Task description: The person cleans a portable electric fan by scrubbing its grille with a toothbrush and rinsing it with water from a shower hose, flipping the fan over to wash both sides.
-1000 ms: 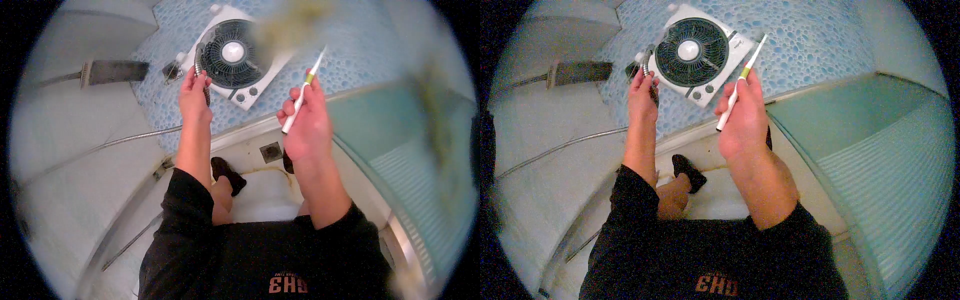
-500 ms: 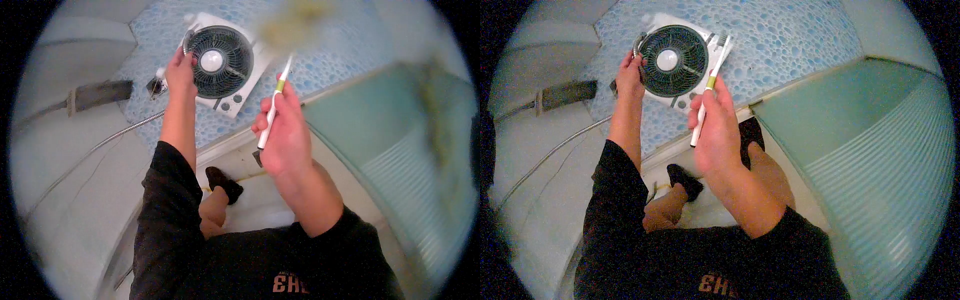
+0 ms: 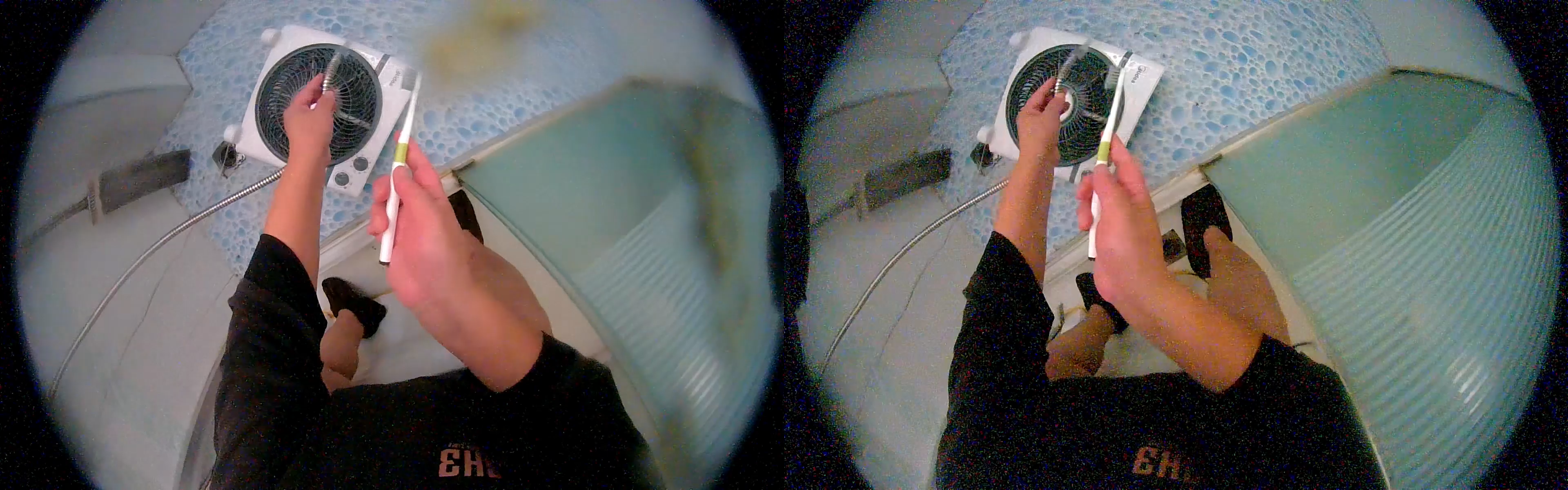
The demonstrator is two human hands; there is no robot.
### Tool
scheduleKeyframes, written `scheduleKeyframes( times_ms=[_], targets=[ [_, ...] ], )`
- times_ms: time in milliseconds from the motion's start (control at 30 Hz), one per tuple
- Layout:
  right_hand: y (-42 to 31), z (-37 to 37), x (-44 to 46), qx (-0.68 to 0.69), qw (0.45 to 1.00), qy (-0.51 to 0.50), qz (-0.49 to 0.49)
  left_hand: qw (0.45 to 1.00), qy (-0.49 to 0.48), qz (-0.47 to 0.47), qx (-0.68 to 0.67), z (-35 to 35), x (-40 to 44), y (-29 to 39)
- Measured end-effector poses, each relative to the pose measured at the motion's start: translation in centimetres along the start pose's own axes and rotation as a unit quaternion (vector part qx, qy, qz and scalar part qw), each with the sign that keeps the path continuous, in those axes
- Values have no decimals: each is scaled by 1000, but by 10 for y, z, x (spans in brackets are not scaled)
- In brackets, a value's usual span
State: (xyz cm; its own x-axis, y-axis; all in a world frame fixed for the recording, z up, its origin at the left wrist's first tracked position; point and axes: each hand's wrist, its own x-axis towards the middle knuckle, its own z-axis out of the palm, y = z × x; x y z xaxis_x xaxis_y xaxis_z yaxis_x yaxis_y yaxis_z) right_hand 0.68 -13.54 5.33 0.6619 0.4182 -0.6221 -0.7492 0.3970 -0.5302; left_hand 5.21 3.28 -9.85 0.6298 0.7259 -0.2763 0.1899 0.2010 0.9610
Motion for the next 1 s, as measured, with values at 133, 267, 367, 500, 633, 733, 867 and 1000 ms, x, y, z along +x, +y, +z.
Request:
scheduleKeyframes(
  times_ms=[133, 267, 367, 500, 633, 733, 867, 1000],
  targets=[
    [13, 13, -17, 21, 1000, -10, -7, 997, -27, 19, 71, -3, -18, -6],
    [-21, 12, 17, 15, 1000, -13, 16, 980, -34, 45, 193, 34, -6, -10],
    [-33, -2, 34, 20, 999, -14, 33, 970, -50, 45, 232, 52, -9, -21],
    [-25, 10, 24, 8, 999, -10, 43, 978, -63, -14, 200, 36, -31, -12],
    [-16, 22, 15, 14, 998, -17, 58, 994, -64, -35, 86, 19, -57, -3],
    [-12, 26, 9, 20, 997, -7, 70, 987, -34, -155, 32, 9, -75, 15],
    [-1, 25, 4, -4, 997, -41, 69, 986, -63, -145, -57, -18, -101, 20],
    [13, 36, -12, -48, 994, -68, 70, 965, -62, -166, -191, -46, -123, 12]
  ],
)
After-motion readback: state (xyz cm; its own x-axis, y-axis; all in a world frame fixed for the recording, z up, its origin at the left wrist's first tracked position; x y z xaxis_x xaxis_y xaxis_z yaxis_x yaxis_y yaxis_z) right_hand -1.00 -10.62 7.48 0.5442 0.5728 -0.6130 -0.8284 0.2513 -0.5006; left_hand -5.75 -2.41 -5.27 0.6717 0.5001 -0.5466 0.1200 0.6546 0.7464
